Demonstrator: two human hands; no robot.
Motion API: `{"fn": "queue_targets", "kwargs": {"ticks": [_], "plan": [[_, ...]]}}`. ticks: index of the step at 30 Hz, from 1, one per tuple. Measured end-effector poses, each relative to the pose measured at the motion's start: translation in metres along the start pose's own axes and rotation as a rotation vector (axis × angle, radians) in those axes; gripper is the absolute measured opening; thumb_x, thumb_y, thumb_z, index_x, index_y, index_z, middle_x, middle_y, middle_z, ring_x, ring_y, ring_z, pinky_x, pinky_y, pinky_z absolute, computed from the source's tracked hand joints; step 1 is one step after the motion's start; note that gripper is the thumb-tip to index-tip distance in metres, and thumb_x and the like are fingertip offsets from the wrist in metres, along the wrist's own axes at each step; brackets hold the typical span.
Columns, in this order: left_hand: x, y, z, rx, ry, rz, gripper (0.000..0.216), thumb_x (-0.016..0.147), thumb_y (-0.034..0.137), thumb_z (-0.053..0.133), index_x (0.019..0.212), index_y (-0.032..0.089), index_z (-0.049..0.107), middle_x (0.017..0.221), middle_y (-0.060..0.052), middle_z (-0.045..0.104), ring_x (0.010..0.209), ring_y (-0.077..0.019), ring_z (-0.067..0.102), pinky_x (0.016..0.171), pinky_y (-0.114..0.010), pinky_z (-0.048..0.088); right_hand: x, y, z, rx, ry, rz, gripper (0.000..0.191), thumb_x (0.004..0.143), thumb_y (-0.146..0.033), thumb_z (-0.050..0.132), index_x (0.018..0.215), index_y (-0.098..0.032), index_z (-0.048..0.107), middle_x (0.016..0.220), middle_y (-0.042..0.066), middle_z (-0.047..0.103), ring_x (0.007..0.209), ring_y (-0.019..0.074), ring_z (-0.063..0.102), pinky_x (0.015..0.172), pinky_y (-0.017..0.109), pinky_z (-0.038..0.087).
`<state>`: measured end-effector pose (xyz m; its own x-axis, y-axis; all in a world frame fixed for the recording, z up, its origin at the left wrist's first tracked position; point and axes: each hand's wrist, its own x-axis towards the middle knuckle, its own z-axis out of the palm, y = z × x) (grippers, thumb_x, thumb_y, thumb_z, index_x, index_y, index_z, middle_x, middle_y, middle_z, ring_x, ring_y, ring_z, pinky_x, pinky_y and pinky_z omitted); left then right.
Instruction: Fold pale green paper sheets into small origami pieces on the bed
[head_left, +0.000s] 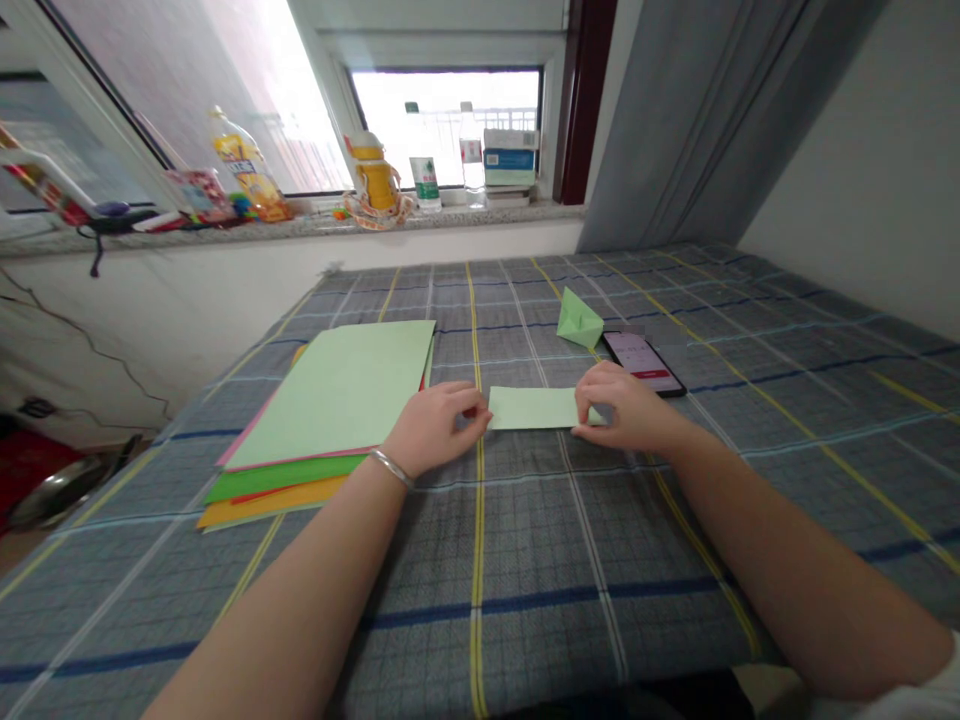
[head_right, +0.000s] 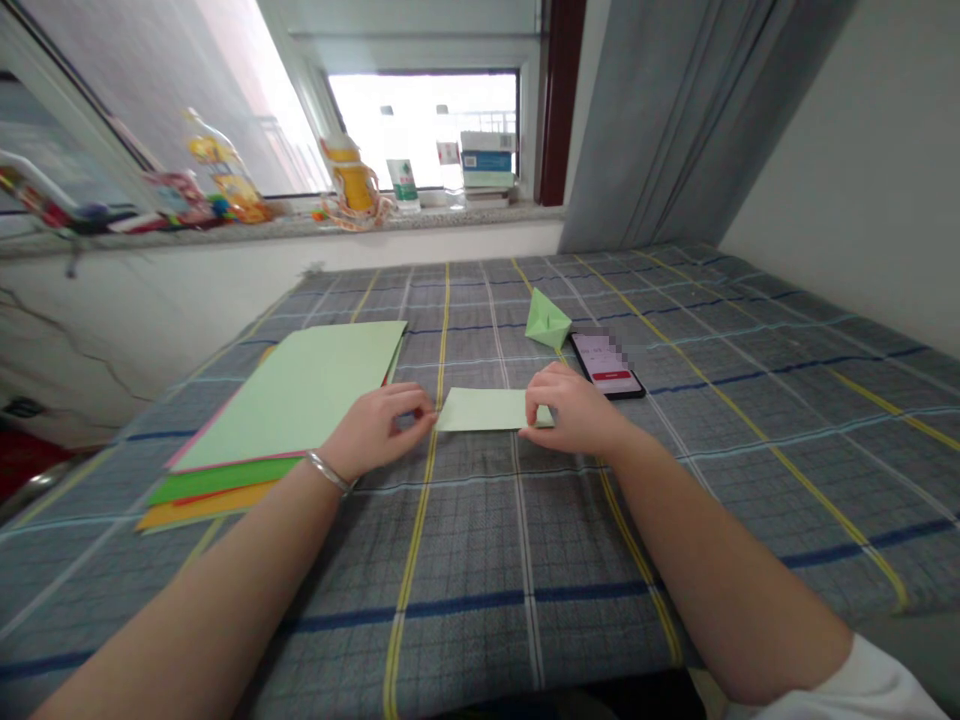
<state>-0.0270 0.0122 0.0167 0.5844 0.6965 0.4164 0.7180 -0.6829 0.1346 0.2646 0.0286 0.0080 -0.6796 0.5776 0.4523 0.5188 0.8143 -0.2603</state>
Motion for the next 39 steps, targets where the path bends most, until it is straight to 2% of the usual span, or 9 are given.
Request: {"fn": "queue_targets", "kwargs": {"ticks": [4, 9, 15, 18, 22, 28, 31, 34, 39], "plan": [[0.001, 0.007, 0.022, 0.096, 0.012, -0.145, 0.018, 0.087, 0.034, 0.050, 0.086, 0.020, 0.061, 0.083, -0.003, 0.061, 0.073, -0.0170, 0.059, 0.066, -0.029, 0.045, -0.005, 0.008, 0.011, -0.018, -0.105, 0.108, 0.015, 0.073, -0.034, 0.071, 0.080, -0.022, 0.067, 0.096, 0.006, 0.065, 0.097, 0.0225, 0.056, 0.086, 0.039, 0.044], [-0.002, 0.008, 0.040, 0.220, -0.016, -0.266, 0.043, 0.081, 0.054, 0.054, 0.100, 0.016, 0.064, 0.092, -0.012, 0.063, 0.086, -0.0274, 0.058, 0.079, -0.042, 0.045, -0.015, 0.023, 0.027, -0.127, -0.138, 0.287, 0.066, 0.062, -0.049, 0.076, 0.119, -0.020, 0.060, 0.126, 0.014, 0.056, 0.117, 0.0316, 0.049, 0.097, 0.048, 0.040], [-0.002, 0.007, 0.045, 0.120, -0.079, -0.326, 0.053, 0.072, 0.056, 0.064, 0.105, 0.015, 0.062, 0.106, -0.015, 0.062, 0.099, -0.0323, 0.056, 0.087, -0.047, 0.043, -0.016, 0.028, 0.033, -0.123, -0.095, 0.390, 0.088, 0.056, -0.048, 0.079, 0.132, -0.019, 0.048, 0.128, 0.017, 0.054, 0.119, 0.0347, 0.048, 0.097, 0.050, 0.041], [0.002, 0.004, 0.046, -0.016, -0.086, -0.411, 0.040, 0.071, 0.046, 0.068, 0.096, 0.016, 0.063, 0.101, -0.011, 0.065, 0.097, -0.0289, 0.057, 0.087, -0.043, 0.044, -0.012, 0.027, 0.033, -0.040, 0.011, 0.442, 0.076, 0.063, -0.032, 0.075, 0.133, -0.021, 0.046, 0.120, 0.013, 0.058, 0.105, 0.0283, 0.056, 0.091, 0.045, 0.046], [0.005, 0.003, 0.043, -0.243, -0.084, -0.506, 0.018, 0.077, 0.037, 0.062, 0.075, 0.019, 0.058, 0.078, -0.001, 0.065, 0.077, -0.0197, 0.059, 0.072, -0.032, 0.046, -0.005, 0.022, 0.029, 0.129, 0.182, 0.546, 0.057, 0.071, -0.014, 0.060, 0.127, -0.019, 0.051, 0.098, 0.006, 0.062, 0.073, 0.0157, 0.059, 0.071, 0.033, 0.051], [0.007, 0.005, 0.034, -0.405, 0.165, -0.406, 0.012, 0.080, 0.030, 0.058, 0.075, 0.019, 0.054, 0.084, -0.001, 0.064, 0.084, -0.0181, 0.060, 0.080, -0.031, 0.045, 0.000, 0.009, 0.019, 0.145, 0.460, 0.475, 0.012, 0.076, -0.020, 0.057, 0.085, -0.021, 0.064, 0.086, 0.005, 0.061, 0.081, 0.0192, 0.059, 0.055, 0.027, 0.047], [0.007, 0.006, 0.032, -0.450, 0.268, -0.265, 0.005, 0.080, 0.021, 0.057, 0.076, 0.019, 0.054, 0.092, -0.003, 0.065, 0.091, -0.0176, 0.059, 0.088, -0.033, 0.044, 0.000, 0.005, 0.017, 0.150, 0.566, 0.400, 0.007, 0.074, -0.016, 0.056, 0.076, -0.022, 0.059, 0.088, 0.005, 0.060, 0.086, 0.0199, 0.058, 0.056, 0.027, 0.048], [0.007, 0.008, 0.028, -0.380, 0.249, -0.161, 0.007, 0.079, 0.014, 0.056, 0.075, 0.019, 0.053, 0.096, -0.003, 0.065, 0.094, -0.0176, 0.058, 0.090, -0.035, 0.043, -0.001, 0.008, 0.018, 0.086, 0.544, 0.322, 0.013, 0.070, -0.009, 0.055, 0.074, -0.022, 0.055, 0.091, 0.005, 0.061, 0.092, 0.0211, 0.058, 0.070, 0.033, 0.049], [0.004, 0.010, 0.028, -0.223, 0.022, -0.032, 0.012, 0.076, 0.008, 0.055, 0.078, 0.020, 0.055, 0.109, -0.002, 0.065, 0.103, -0.0198, 0.056, 0.097, -0.041, 0.037, -0.004, 0.021, 0.027, 0.019, 0.286, 0.314, 0.017, 0.065, -0.005, 0.054, 0.073, -0.020, 0.054, 0.104, 0.010, 0.058, 0.103, 0.0237, 0.055, 0.091, 0.043, 0.043]]}}
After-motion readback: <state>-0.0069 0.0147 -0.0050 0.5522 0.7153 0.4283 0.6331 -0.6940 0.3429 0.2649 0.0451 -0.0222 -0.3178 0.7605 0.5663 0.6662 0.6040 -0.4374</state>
